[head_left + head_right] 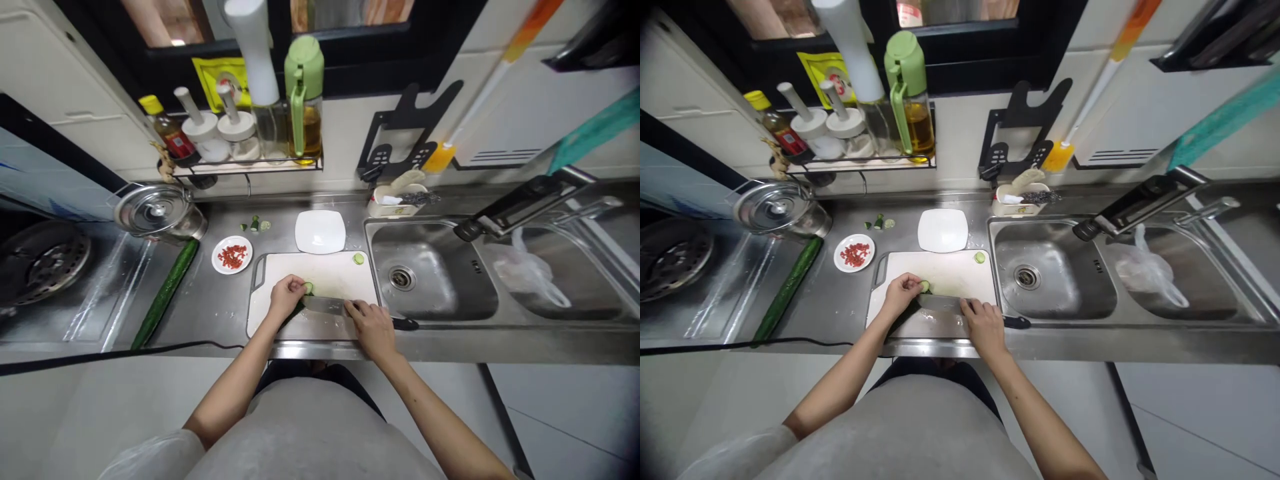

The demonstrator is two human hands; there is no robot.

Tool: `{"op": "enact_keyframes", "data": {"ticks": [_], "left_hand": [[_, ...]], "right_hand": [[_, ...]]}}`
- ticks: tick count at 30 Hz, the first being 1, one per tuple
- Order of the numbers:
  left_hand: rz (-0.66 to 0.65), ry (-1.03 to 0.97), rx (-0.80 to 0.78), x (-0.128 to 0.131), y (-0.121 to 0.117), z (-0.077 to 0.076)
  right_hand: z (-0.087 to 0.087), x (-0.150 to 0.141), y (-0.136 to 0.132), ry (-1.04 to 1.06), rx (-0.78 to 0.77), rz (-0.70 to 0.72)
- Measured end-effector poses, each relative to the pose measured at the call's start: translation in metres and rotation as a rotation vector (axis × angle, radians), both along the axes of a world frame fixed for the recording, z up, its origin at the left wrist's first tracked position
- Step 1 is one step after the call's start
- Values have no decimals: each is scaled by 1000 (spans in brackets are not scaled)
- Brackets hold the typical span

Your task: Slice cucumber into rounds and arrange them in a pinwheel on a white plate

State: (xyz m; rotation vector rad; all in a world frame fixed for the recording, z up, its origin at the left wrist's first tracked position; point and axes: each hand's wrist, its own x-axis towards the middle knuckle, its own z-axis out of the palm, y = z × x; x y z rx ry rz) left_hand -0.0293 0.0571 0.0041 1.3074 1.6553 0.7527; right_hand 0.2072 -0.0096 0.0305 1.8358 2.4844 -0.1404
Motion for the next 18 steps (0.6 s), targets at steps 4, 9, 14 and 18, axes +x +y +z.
{"op": "enact_keyframes", "data": {"ticks": [4,9,14,18], "left_hand": [[287,199,-44,-9,20,-10],[364,462,-88,-23,48,-17],[279,629,-69,-28,60,-25],[230,743,14,-29,58,-31]], "right_hand": [[-10,7,-2,31,40,-68],[-13,10,-4,84,6,-152],[-10,9,-2,133,-56,-234],[-12,9,0,180,-96,-256]]}}
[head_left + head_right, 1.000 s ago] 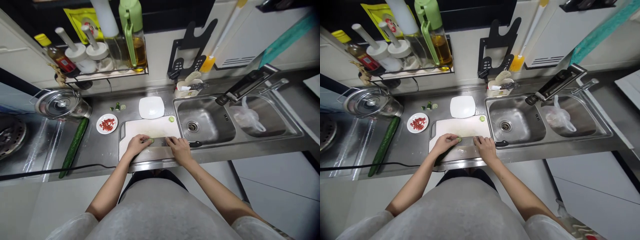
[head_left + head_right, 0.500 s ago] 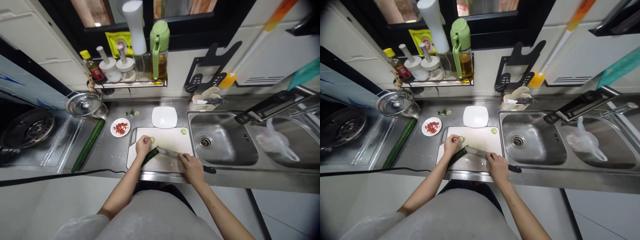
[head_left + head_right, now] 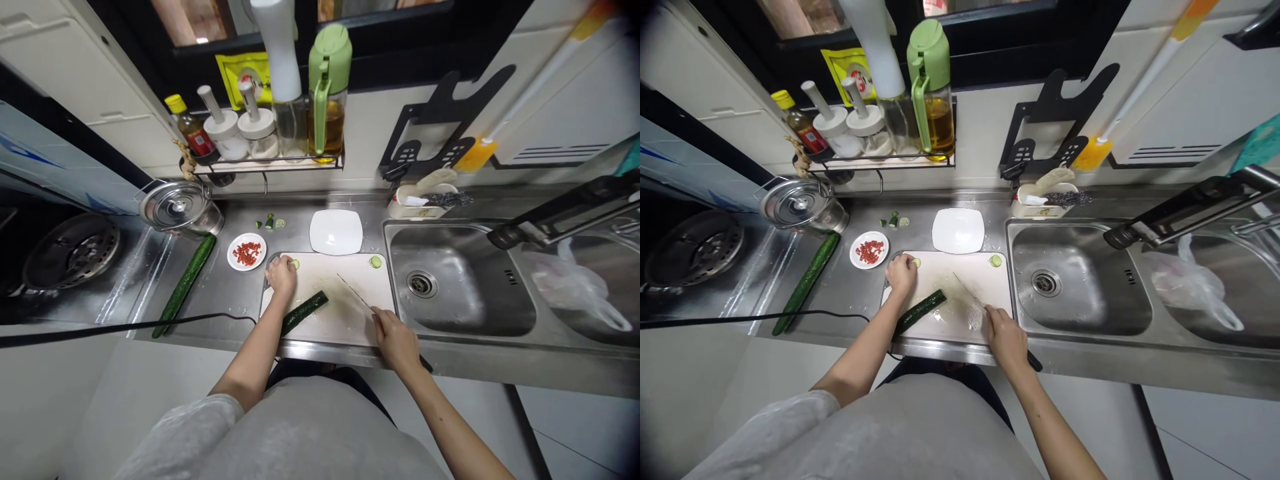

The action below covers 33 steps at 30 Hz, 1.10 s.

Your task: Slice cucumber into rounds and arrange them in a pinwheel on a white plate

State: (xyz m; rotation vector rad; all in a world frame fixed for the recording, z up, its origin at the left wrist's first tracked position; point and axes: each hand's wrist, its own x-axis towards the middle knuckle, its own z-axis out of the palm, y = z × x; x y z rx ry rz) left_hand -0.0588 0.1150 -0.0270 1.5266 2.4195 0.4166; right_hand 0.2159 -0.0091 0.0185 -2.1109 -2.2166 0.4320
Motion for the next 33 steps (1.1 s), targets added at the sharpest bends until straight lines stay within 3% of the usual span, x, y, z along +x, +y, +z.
{"op": "enact_keyframes", "data": {"ticks": [7,9,12,16,23,33], "left_hand": [[-85,-27,125,-3,-15,1],[-214,-129,186,-1,-31,4],[-539,-295,236,5,-62,10],[-775,-300,240,11,-92,11],[-852,-224,214,10,-92,-6],[-797,-142,219,2,-102,-6]], "right_hand": [[-8,-3,8,170,-38,-2],[-7,-5,12,181,-83,-11],[-1,-10,15,115,-216,-29],[9,-17,17,66,-339,-20],[21,-29,12,74,-472,83],[36,-47,7,-17,-461,292]]}}
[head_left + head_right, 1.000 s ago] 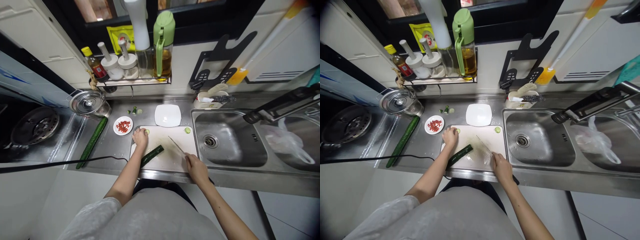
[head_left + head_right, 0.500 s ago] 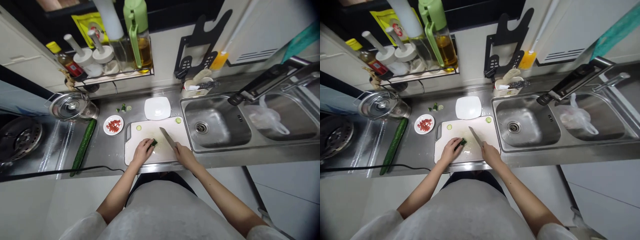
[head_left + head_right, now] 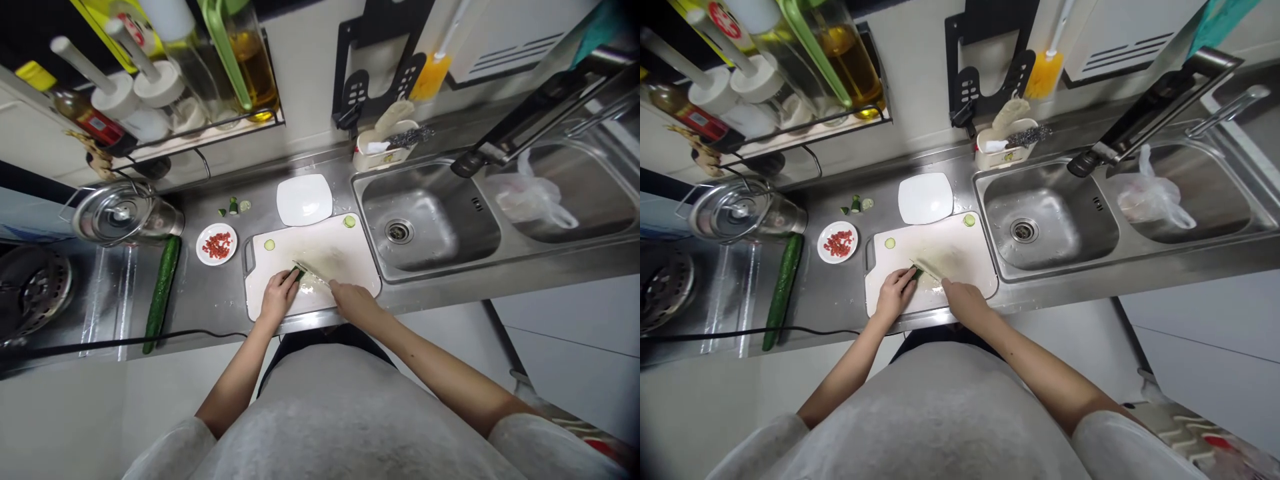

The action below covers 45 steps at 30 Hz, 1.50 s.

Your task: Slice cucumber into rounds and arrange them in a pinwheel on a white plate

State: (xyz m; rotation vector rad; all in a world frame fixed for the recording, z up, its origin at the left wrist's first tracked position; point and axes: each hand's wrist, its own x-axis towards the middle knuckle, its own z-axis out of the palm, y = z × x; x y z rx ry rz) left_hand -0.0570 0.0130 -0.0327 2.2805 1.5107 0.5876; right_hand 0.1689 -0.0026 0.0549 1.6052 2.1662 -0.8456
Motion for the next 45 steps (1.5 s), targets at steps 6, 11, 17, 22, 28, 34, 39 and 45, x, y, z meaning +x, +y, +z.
{"op": "enact_keyframes", "data": {"ticks": [6,11,17,22,28,34,39,45], "left_hand": [[7,8,-20,-1,1,-3],[6,16,-5,1,0,0],[6,23,-8,1,-1,-2],[5,31,-27,0,-1,-3],[7,38,-35,-1,0,-5],[16,31,-32,-1,0,-5],[17,29,-45,0,1,-5],[21,33,-31,1,0,-4]], "right_hand": [[-5,-4,0,9,1,35],[-5,-6,-3,20,11,45],[-1,-9,-3,-11,11,43],[-3,-12,-4,-42,6,47],[-1,-10,-3,-14,0,50],[0,-12,-4,-5,-16,51],[-6,-14,-8,-9,11,36],[-6,-15,-8,-27,-1,39]]}}
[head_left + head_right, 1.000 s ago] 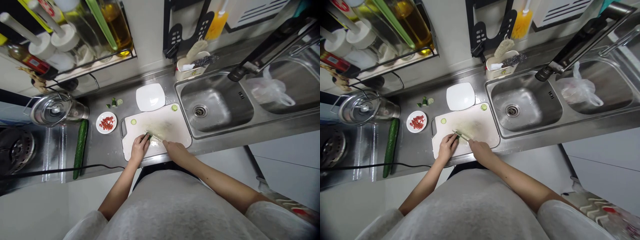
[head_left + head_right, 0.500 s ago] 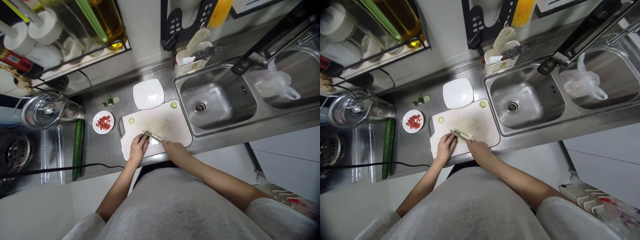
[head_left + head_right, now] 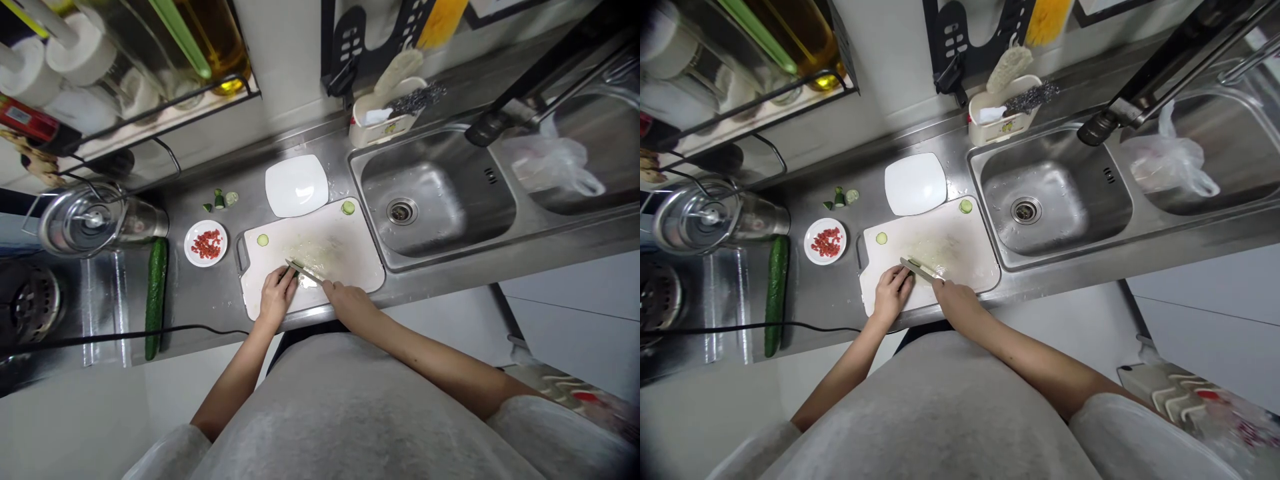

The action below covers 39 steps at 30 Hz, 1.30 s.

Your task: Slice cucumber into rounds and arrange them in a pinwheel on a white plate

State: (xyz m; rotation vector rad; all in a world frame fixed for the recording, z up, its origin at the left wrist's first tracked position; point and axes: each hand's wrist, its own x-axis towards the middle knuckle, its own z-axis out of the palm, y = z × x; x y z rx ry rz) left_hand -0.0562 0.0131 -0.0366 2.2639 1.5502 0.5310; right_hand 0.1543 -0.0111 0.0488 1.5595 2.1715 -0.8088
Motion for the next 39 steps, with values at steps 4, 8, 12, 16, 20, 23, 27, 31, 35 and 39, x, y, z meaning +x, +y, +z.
{"op": "enact_keyframes", "data": {"ticks": [4,8,12,16,20,23,27,31,35,39], "left_hand": [[-4,0,19,1,0,1],[-2,-11,17,1,-1,1],[0,-12,0,1,-1,1],[-4,-13,1,0,-1,-1],[-10,-26,6,-1,-1,-3],[-18,-37,9,-1,0,-3],[-25,-39,37,0,0,-2],[-22,-37,53,0,1,-1],[-18,-45,41,1,1,0],[-18,-45,38,1,1,-1]], "right_hand": [[4,0,1,0,6,3],[6,-2,1,2,0,1],[6,-6,1,1,-3,-15],[5,-7,5,12,-24,-13],[5,-3,11,15,-53,1],[5,-1,16,40,-60,16],[5,1,22,61,-82,28],[6,2,26,78,-114,26],[6,2,29,79,-149,24],[3,1,29,100,-125,23]]}}
